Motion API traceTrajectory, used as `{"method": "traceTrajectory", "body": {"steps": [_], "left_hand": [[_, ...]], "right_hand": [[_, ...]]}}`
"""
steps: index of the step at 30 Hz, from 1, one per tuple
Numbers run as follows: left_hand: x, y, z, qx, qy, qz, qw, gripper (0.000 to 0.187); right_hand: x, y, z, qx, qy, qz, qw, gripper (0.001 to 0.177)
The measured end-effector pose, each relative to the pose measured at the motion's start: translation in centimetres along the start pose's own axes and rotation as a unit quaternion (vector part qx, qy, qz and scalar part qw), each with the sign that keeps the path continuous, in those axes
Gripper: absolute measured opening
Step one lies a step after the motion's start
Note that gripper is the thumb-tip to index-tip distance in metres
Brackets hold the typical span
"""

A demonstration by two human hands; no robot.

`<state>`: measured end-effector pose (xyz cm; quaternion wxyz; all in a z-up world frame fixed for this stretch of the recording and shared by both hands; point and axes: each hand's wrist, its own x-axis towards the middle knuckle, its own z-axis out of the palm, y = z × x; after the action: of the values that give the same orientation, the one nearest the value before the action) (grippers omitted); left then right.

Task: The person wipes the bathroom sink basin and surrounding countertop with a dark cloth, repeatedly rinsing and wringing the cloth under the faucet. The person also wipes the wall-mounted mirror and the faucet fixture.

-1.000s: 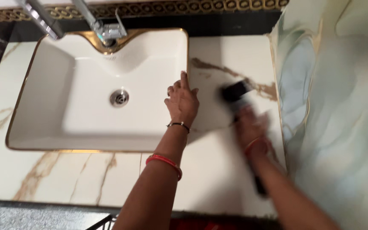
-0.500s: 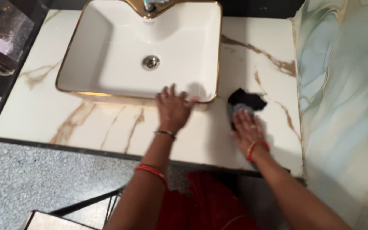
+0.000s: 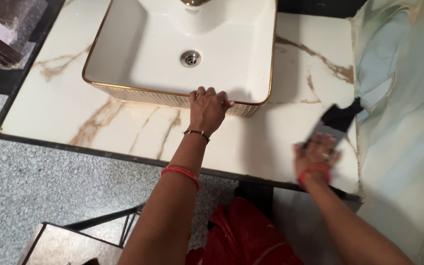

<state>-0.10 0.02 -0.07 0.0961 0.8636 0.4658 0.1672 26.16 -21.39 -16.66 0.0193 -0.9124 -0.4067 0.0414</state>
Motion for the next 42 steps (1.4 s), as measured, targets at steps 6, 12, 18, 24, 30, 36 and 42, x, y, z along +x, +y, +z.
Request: {"method": "traceTrajectory", "body": {"steps": [6,12,18,24,30,36,42], "left_hand": [[0.4,-0.4,-0.8,-0.009,-0.019,-0.001,1.000,0.032],[0.5,-0.7,-0.4,0.045,-0.003,0.039,0.998,0.031],[1.3,-8.7,-2.0,-0.069,0.075,0.084,0.991,0.022],[2.2,-18.6,-6.9,-0.038,0.110,-0.072,0.991,0.050],[2.3,-18.0,-6.3,-0.043,0.167,-0.141,0.975,0.050],[2.1,-18.3,-6.9,-0.032,0.204,-0.099,0.973,0.039],[2.1,-19.4,-6.0,-0.033,0.172,-0.108,0.979,0.039]], "right_hand": [[-5.1,-14.4,-3.3,-0.164,-0.180,-0.230,0.942,0.087],[-7.9,-21.3,-5.6,-0.088,-0.170,-0.502,0.843,0.081],[-7.4,-29.5,-4.8,-0.107,-0.134,-0.543,0.822,0.087],[-7.8,-37.8,-5.8,-0.024,-0.113,-0.493,0.863,0.097],[-8.8,-46.0,-4.3,-0.060,-0.036,-0.522,0.850,0.086],[-9.6,-55.4,-2.6,0.124,-0.011,-0.519,0.846,0.100],[-9.4,-63.9,-2.8,0.054,-0.131,-0.615,0.775,0.089]]}}
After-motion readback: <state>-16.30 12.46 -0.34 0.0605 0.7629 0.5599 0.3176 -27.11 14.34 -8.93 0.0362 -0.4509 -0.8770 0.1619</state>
